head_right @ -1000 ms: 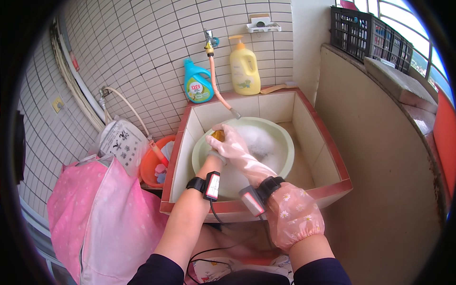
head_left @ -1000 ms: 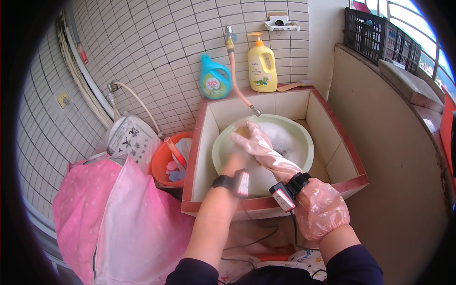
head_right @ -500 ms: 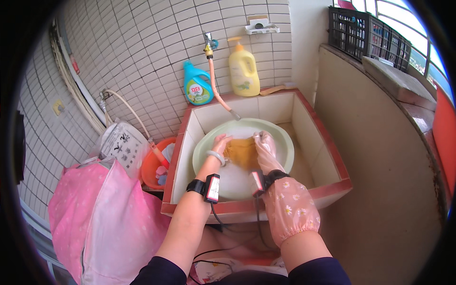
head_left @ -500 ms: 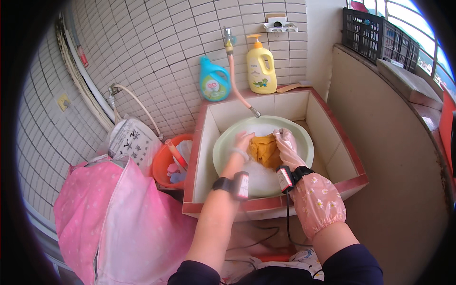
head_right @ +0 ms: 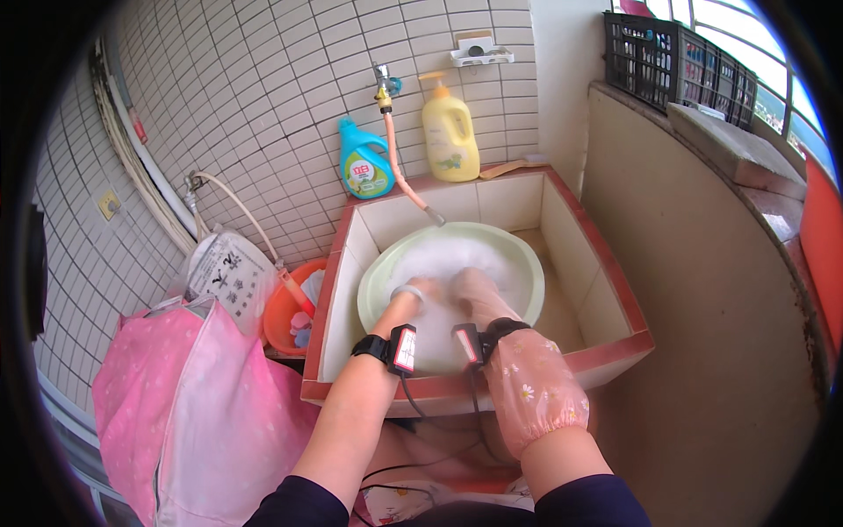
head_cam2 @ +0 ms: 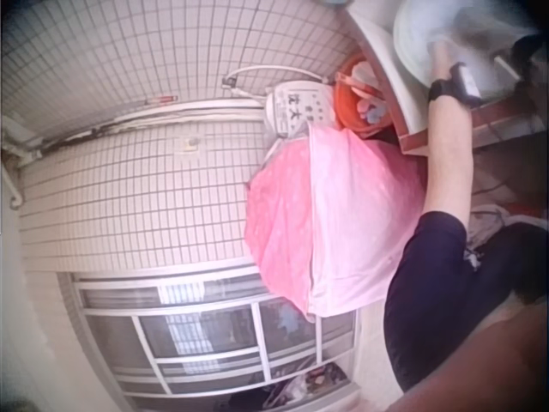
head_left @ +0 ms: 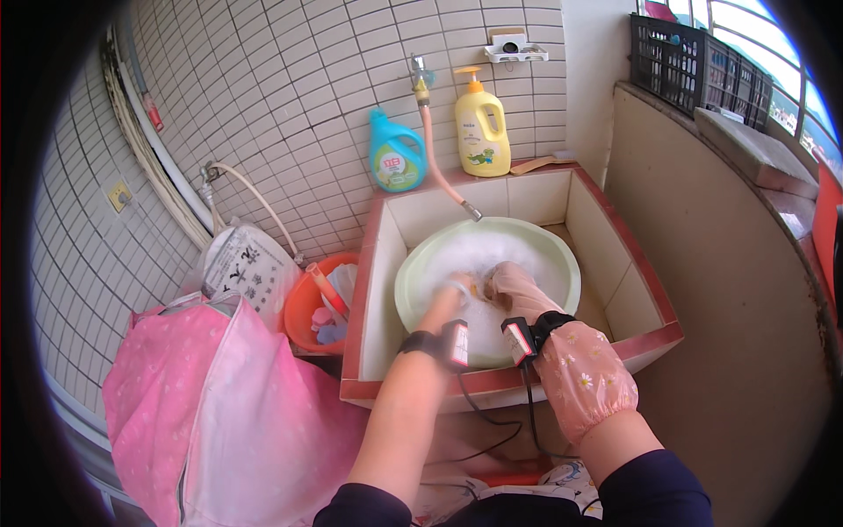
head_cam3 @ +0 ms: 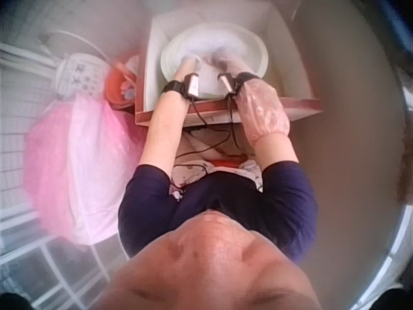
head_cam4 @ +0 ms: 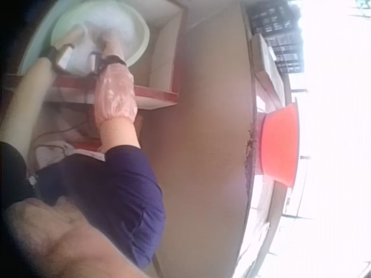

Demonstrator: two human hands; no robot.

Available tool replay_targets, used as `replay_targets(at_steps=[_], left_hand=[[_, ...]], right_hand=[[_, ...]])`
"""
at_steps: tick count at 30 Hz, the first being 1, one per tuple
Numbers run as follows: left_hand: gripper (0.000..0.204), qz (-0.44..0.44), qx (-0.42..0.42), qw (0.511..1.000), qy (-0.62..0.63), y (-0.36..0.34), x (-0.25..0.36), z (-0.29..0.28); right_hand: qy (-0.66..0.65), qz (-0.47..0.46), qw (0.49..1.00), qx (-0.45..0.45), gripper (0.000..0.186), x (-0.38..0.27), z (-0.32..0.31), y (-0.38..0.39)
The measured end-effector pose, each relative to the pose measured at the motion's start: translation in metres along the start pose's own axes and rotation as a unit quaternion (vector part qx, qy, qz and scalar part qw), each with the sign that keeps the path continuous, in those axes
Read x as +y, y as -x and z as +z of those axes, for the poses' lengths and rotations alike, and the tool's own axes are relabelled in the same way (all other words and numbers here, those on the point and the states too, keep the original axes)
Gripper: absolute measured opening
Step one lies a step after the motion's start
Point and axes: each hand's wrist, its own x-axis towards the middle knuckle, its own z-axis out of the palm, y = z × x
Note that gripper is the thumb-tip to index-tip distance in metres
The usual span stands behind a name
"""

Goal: The person hand washes a mustard-yellow garment in a soapy basin placed inside a utility sink. They repeatedly agitate, squeeze, and rinse the fabric under running water, then wring it out. The garment remains in the basin throughout the clip.

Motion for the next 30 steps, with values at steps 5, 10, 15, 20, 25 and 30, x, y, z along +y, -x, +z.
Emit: replay_targets(at_steps=[5,10,15,20,25,30], left_hand=[[0.046,0.022,0.019,0.936,0.350,-0.024,0.014,0.002],[0.034,0.227,-0.001,0.962,0.151,-0.087,-0.024,-0.002],[0.028,0.117,-0.039,0.956,0.266,-0.060,-0.012,0.006],[0.036,0.033,-0.079,0.938,0.336,0.019,0.040,0.020],[0.039,0.047,-0.002,0.959,0.281,0.008,0.037,0.002],[0.048,0.165,0.017,0.975,-0.145,-0.016,0.010,0.000]], right_hand=[[-0.549,-0.051,0.834,0.022,0.037,-0.086,-0.029,0.054],[-0.421,-0.085,0.900,0.078,0.037,-0.148,-0.025,0.076],[-0.106,-0.109,0.962,0.224,0.047,-0.132,-0.018,0.049],[-0.149,-0.022,0.946,0.287,0.046,-0.075,-0.025,0.026],[-0.165,0.050,0.938,0.300,0.044,-0.024,-0.025,0.030],[-0.038,-0.012,0.941,0.336,0.043,-0.004,-0.012,0.017]])
